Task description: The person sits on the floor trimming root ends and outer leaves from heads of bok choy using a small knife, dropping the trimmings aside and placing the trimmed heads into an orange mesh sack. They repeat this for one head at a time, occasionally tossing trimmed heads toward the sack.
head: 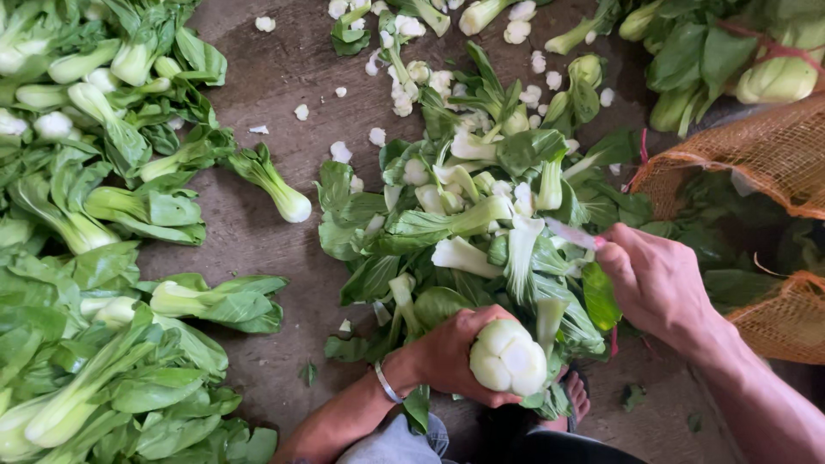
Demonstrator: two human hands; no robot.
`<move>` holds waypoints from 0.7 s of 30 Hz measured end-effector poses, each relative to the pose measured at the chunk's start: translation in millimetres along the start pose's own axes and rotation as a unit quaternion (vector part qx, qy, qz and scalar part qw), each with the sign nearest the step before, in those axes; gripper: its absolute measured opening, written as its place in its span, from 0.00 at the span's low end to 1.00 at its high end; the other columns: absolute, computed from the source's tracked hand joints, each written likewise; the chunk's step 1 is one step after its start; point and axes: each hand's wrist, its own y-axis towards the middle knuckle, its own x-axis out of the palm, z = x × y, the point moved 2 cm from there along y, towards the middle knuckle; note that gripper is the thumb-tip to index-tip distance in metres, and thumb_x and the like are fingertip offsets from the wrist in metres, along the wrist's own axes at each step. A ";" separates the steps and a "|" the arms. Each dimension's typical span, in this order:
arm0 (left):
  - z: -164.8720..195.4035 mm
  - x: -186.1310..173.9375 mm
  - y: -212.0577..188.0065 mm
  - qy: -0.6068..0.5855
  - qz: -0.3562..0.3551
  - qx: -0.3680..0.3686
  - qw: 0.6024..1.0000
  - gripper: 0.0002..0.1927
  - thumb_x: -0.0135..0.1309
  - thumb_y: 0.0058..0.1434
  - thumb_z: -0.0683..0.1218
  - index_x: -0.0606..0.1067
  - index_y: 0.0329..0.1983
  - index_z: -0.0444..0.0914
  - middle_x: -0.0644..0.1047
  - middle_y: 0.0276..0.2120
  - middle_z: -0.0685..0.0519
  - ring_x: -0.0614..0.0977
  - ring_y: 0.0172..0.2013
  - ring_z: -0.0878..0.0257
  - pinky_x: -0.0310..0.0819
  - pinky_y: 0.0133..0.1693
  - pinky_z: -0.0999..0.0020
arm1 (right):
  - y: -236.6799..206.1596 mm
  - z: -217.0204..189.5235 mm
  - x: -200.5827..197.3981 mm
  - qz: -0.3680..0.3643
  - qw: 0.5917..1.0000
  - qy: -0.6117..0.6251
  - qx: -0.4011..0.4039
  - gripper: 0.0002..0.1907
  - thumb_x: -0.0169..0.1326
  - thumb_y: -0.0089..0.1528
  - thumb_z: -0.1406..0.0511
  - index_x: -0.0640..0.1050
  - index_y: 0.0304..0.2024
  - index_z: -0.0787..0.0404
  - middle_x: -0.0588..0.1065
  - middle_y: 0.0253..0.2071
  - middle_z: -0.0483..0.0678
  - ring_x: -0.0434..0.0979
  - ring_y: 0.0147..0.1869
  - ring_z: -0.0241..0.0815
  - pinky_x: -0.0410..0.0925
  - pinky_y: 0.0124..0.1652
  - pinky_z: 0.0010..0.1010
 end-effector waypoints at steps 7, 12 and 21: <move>-3.3 -7.1 4.5 -0.105 0.056 -0.116 0.986 0.51 0.75 0.45 0.59 0.68 0.69 0.36 0.79 0.49 0.52 0.81 0.50 0.65 0.78 0.55 0.68 | -10.4 -35.7 -10.2 -0.133 0.970 0.203 0.021 0.25 0.41 0.65 0.49 0.75 0.42 0.63 0.74 0.24 0.53 0.75 0.30 0.53 0.69 0.32 0.43; 1.0 -18.8 15.1 -0.287 0.171 -0.097 0.938 0.52 0.72 0.52 0.64 0.63 0.69 0.33 0.76 0.56 0.49 0.79 0.55 0.62 0.74 0.59 0.66 | -18.3 -48.5 -4.3 -0.108 0.975 0.191 -0.039 0.26 0.44 0.65 0.46 0.74 0.41 0.63 0.75 0.31 0.54 0.79 0.32 0.52 0.71 0.34 0.40; 16.5 -64.1 36.4 -0.249 0.253 -0.125 0.926 0.45 0.60 0.60 0.66 0.62 0.72 0.37 0.79 0.54 0.45 0.83 0.53 0.59 0.78 0.58 0.62 | -28.2 -37.8 -8.6 -0.119 0.952 0.142 0.243 0.19 0.54 0.64 0.57 0.70 0.52 0.59 0.74 0.29 0.53 0.76 0.30 0.50 0.72 0.33 0.40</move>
